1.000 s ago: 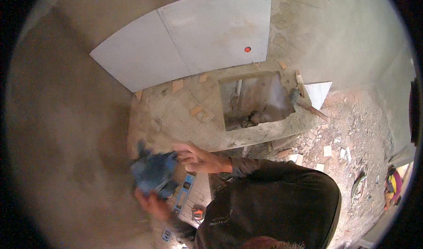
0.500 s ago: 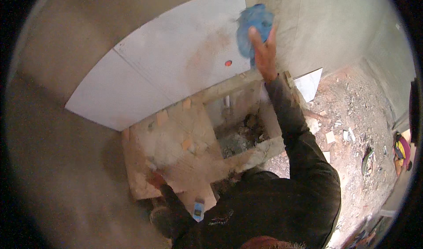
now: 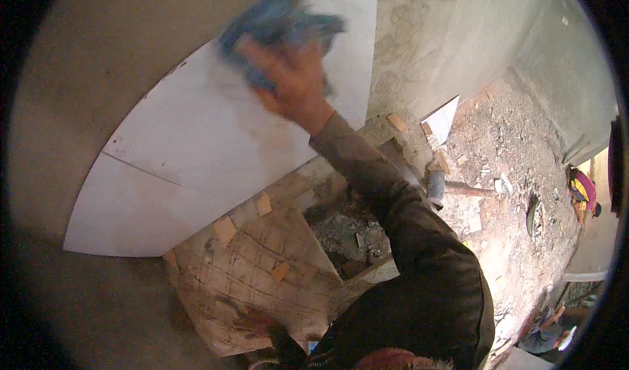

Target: The person places white tiles against a wall, striking them with a mallet to set them in place, measures the wall with a tape measure, and applies mortar with a trowel.

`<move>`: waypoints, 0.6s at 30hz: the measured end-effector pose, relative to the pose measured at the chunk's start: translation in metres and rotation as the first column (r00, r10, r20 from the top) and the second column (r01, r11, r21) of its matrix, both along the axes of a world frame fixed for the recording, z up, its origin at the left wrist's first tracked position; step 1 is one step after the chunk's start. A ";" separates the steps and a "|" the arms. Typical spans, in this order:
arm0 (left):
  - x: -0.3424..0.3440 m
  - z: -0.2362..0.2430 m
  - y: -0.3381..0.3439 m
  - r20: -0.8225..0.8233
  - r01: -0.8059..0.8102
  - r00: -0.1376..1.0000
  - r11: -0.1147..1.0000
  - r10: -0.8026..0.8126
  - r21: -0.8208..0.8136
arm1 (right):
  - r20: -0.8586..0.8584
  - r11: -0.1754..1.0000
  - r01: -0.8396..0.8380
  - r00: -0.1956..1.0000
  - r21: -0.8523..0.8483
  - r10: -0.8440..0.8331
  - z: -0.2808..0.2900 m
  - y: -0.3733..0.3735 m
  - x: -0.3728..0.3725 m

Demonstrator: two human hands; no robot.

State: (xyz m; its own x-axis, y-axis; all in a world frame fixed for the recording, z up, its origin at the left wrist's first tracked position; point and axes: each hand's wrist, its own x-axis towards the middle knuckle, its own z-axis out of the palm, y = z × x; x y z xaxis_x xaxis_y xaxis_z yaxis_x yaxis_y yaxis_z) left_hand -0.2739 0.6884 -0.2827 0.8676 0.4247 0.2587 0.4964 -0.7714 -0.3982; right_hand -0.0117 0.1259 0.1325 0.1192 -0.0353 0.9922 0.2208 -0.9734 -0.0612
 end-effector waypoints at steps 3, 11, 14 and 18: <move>-0.006 0.004 0.024 -0.135 -0.102 0.987 0.992 0.091 -0.078 | 0.054 0.985 -0.041 0.997 -0.166 0.051 0.004 -0.026 -0.002; 0.043 0.078 -0.055 -0.033 -0.134 0.991 0.926 0.131 -0.352 | 0.302 0.967 -0.015 0.951 0.253 -0.064 0.030 -0.072 -0.010; 0.000 0.056 -0.032 0.152 -0.089 0.979 0.950 0.139 -0.298 | 0.333 0.987 -0.108 0.941 0.119 0.063 0.028 0.033 0.029; 0.027 0.086 -0.051 0.175 -0.055 0.974 0.899 0.144 -0.434 | 0.222 0.995 -0.092 0.971 0.024 0.084 0.045 0.173 0.067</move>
